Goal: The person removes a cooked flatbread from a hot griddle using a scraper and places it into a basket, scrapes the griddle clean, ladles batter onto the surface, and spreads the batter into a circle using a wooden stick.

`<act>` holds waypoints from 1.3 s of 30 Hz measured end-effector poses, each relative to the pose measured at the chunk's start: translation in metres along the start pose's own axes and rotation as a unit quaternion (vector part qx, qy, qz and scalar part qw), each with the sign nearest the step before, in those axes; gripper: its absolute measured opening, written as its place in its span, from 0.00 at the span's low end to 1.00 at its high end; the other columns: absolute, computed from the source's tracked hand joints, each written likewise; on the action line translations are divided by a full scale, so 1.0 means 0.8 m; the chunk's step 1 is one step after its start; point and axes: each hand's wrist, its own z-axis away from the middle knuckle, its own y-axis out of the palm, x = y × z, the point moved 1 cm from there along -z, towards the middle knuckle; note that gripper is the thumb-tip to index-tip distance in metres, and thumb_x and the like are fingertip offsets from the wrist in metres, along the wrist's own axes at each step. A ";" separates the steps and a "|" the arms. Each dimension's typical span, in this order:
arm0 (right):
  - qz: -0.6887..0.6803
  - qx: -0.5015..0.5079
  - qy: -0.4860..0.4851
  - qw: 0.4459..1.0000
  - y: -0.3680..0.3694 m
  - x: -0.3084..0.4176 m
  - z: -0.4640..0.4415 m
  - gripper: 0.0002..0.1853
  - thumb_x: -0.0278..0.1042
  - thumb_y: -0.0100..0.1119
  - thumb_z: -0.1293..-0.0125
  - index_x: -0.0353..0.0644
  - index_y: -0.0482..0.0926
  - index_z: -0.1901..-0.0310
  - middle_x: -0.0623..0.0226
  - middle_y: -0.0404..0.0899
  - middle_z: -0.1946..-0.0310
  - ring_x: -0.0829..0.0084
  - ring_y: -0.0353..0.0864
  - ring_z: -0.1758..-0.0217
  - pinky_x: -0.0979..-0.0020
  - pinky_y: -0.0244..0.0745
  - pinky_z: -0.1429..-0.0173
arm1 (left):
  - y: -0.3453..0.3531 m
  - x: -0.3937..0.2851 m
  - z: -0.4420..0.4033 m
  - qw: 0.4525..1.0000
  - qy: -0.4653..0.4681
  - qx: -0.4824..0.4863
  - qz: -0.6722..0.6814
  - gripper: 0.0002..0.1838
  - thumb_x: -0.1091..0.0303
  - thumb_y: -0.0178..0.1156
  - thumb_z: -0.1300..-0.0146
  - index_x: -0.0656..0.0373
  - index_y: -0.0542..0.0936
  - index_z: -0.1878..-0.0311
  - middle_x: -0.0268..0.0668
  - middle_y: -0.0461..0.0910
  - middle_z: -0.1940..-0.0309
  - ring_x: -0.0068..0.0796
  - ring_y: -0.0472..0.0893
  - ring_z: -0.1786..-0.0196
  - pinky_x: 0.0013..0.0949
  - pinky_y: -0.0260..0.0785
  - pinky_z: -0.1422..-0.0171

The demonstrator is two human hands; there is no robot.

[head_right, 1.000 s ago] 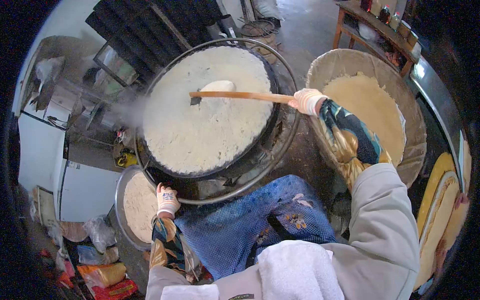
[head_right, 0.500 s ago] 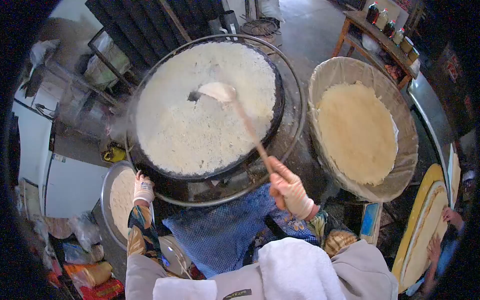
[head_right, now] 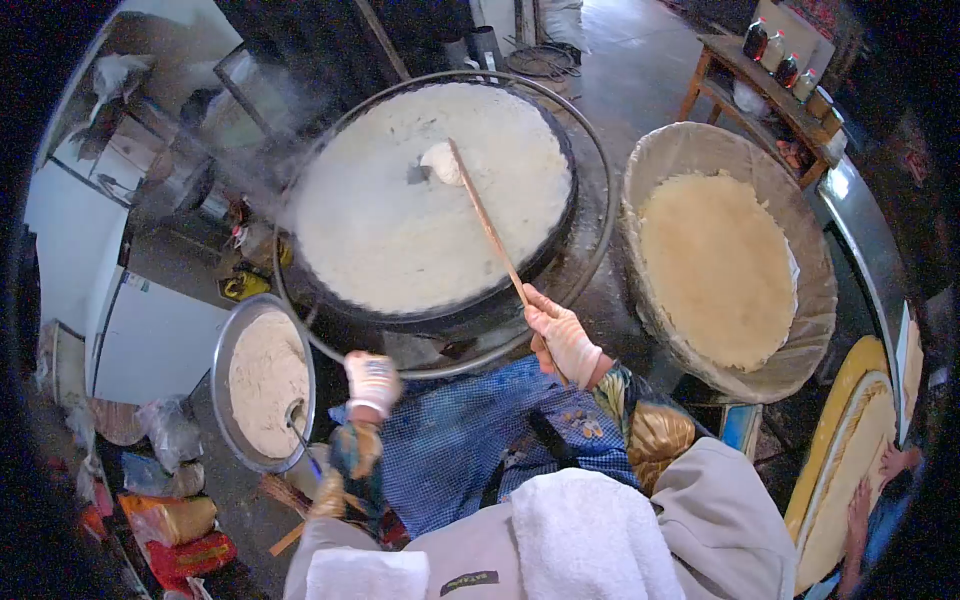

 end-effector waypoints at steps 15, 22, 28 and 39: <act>-0.034 0.011 0.036 0.999 0.093 -0.031 -0.027 0.25 0.42 0.56 0.29 0.65 0.66 0.31 0.70 0.68 0.85 0.76 0.65 0.90 0.72 0.63 0.87 | -0.031 -0.066 0.170 0.775 0.012 -0.369 0.514 0.19 0.73 0.60 0.41 0.65 0.75 0.45 0.49 0.78 0.55 0.48 0.77 0.51 0.47 0.69 0.43; -0.209 -0.057 -0.043 0.975 0.102 -0.053 0.003 0.23 0.41 0.51 0.26 0.65 0.65 0.31 0.71 0.69 0.87 0.77 0.66 0.90 0.72 0.62 0.87 | 0.218 0.073 0.198 0.840 -0.489 -0.003 0.233 0.35 0.58 0.59 0.37 0.61 0.60 0.30 0.52 0.69 0.37 0.54 0.73 0.39 0.51 0.66 0.35; -0.023 -0.044 -0.003 0.999 0.097 -0.060 -0.013 0.23 0.42 0.58 0.30 0.64 0.71 0.34 0.69 0.70 0.86 0.77 0.65 0.91 0.73 0.63 0.89 | 0.276 0.110 0.201 0.768 -0.467 0.177 0.402 0.44 0.62 0.62 0.42 0.50 0.52 0.24 0.58 0.62 0.33 0.57 0.76 0.41 0.49 0.71 0.40; -0.036 -0.014 0.077 0.996 0.133 -0.079 -0.005 0.23 0.43 0.59 0.30 0.70 0.71 0.35 0.68 0.70 0.85 0.76 0.66 0.91 0.73 0.63 0.89 | 0.306 0.066 0.276 0.522 -0.507 -0.201 0.655 0.38 0.74 0.54 0.35 0.44 0.52 0.24 0.37 0.75 0.53 0.27 0.73 0.69 0.31 0.69 0.69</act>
